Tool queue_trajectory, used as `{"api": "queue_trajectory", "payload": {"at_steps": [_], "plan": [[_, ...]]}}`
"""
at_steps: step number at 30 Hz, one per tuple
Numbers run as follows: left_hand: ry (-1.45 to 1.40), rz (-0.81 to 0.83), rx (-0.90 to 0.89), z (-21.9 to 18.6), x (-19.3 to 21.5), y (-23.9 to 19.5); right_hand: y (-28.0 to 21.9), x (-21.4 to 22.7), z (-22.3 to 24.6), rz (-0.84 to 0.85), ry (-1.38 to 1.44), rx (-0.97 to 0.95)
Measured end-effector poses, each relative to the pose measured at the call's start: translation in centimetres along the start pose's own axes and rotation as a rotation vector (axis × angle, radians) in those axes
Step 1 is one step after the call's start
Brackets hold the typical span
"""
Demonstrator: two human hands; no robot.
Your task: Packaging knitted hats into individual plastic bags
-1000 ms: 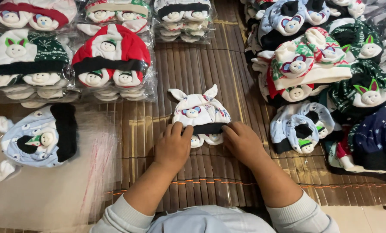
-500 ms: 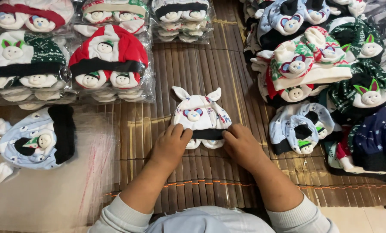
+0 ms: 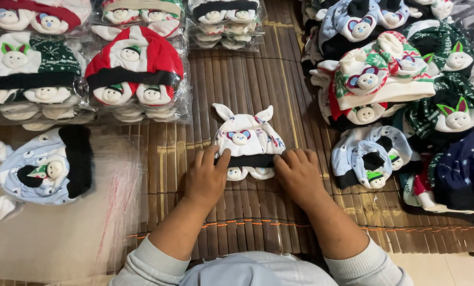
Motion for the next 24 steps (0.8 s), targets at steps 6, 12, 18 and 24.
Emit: {"api": "queue_trajectory", "payload": {"at_steps": [6, 12, 18, 24], "plan": [[0.025, -0.088, -0.053, -0.1, -0.4, 0.0, 0.6, 0.1, 0.3, -0.087, -0.002, -0.014], [0.010, -0.166, -0.104, -0.3, -1.0, 0.1, -2.1, -0.7, 0.1, -0.043, 0.195, -0.209], [-0.010, -0.098, -0.110, -0.6, -0.8, 0.2, -0.9, -1.4, -0.6, -0.004, 0.170, -0.059], [-0.231, 0.183, 0.023, -0.8, 1.6, 2.1, 1.3, 2.6, -1.2, 0.414, 0.193, -0.244]]}}
Point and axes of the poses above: each hand's wrist, its own y-axis towards the middle knuckle, its own x-axis out of the back of the hand, z = x × y, the point moved 2 cm from there along y, towards the middle knuckle, and after that the axes turned 12 degrees about x, right-handed, at the moved point
